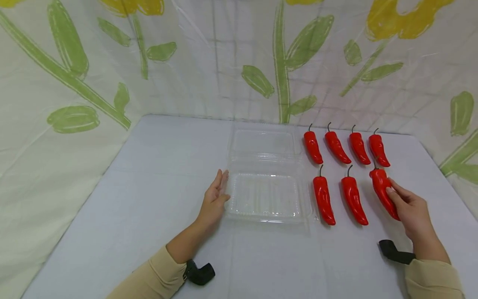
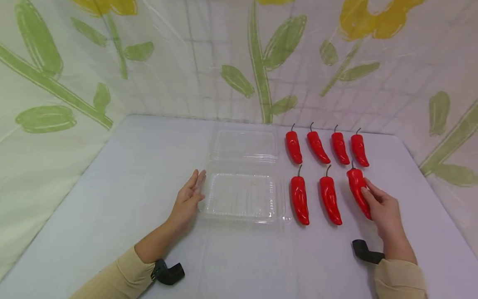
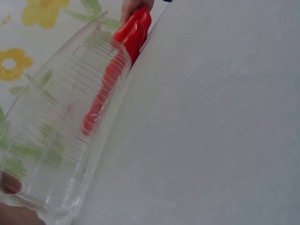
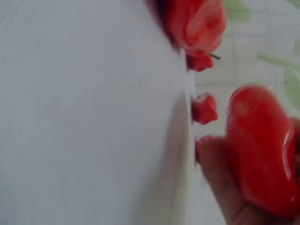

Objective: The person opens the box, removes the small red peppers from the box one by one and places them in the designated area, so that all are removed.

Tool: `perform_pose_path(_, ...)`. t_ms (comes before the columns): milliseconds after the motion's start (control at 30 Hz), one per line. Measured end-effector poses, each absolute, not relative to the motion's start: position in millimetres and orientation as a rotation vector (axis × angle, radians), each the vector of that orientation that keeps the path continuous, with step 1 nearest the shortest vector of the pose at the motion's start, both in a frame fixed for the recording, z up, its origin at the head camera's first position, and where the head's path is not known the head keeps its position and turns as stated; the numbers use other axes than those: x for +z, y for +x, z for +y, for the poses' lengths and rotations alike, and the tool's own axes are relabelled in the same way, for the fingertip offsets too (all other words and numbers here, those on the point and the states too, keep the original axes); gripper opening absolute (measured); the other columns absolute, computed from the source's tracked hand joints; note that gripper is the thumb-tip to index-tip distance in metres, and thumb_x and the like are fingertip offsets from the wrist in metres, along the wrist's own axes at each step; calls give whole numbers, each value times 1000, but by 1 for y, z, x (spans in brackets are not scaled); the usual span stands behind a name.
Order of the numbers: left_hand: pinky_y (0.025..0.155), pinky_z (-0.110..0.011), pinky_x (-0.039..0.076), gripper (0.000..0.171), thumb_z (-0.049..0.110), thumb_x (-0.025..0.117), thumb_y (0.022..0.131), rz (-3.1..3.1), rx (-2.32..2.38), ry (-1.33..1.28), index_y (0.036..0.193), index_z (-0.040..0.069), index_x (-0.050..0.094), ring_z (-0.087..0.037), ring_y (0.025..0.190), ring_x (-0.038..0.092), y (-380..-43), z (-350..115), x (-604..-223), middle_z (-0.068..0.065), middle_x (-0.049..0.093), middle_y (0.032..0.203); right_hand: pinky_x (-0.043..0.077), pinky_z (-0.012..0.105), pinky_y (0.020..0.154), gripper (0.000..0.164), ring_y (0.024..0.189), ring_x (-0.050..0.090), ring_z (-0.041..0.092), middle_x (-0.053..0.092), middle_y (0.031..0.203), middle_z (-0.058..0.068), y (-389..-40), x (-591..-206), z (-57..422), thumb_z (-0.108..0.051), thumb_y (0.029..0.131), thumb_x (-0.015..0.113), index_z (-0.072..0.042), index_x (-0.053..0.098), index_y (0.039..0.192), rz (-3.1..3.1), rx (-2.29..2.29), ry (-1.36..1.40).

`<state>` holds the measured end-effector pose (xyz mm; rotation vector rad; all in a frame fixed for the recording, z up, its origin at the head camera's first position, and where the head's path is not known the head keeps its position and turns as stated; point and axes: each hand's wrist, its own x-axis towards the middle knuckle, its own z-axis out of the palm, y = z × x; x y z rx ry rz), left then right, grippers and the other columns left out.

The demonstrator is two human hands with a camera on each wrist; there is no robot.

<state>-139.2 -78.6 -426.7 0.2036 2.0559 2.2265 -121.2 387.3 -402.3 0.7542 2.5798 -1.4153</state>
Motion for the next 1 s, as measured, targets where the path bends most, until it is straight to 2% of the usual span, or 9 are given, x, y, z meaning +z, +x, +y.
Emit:
perform_pose_path(33,117,-38,6,74,-16,31,81,2056,2228,210,147,-4,0,-21,145,8,-139,-79,-427,-15,13,156,43,6,58,64,124,32,32,16,155,18,-122,-405,387,-55,90,40,-32,18,145,2604,-1374,769)
perform_pose_path(100,117,-38,6,74,-16,31,81,2054,2228,210,147,-5,0,-22,145,8,-139,-79,-427,-15,13,156,41,6,55,66,131,20,45,14,153,24,-123,-408,387,-56,90,38,-27,17,146,2633,-1318,790)
perform_pose_path(233,117,-39,6,74,-16,31,81,2049,2228,208,147,-5,0,-22,145,8,-139,-79,-428,-15,13,156,46,13,60,70,132,20,47,18,151,27,-123,-414,387,-57,90,37,-20,18,146,2670,-1241,787)
perform_pose_path(333,117,-37,6,74,-16,31,81,2042,2230,194,147,-4,0,-20,145,8,-139,-79,-427,-14,13,156,53,36,83,72,132,20,50,20,149,30,-122,-415,385,-56,91,36,-16,17,147,2704,-1184,733)
perform_pose_path(400,117,-37,6,74,-16,31,81,2037,2233,198,147,-4,0,-20,145,8,-139,-79,-428,-14,12,156,45,55,94,73,132,20,52,21,148,31,-122,-415,383,-56,91,35,-14,15,147,2721,-1133,684)
perform_pose_path(467,117,-36,6,74,-16,31,81,2037,2235,198,147,-4,0,-20,145,8,-140,-79,-428,-14,12,156,36,63,98,72,130,21,54,21,147,34,-122,-414,380,-55,93,33,-12,14,147,2735,-1078,635)
perform_pose_path(667,117,-37,6,75,-17,32,80,2048,2235,200,147,-5,0,-21,145,8,-140,-80,-429,-15,13,156,37,66,95,68,122,25,56,21,142,39,-122,-413,374,-50,96,27,-6,12,146,2748,-924,568)
perform_pose_path(833,116,-40,6,75,-17,33,80,2036,2248,207,146,-6,0,-25,144,7,-139,-80,-430,-18,12,155,36,67,95,67,126,21,58,16,144,39,-122,-409,372,-48,97,24,-5,6,146,2732,-919,555)
perform_pose_path(1000,118,-41,6,69,-4,38,89,2055,2206,112,148,-2,3,-24,145,7,-139,-80,-425,-14,9,156,39,67,89,70,128,18,59,12,145,38,-120,-401,370,-49,96,23,-7,0,147,2763,-935,548)
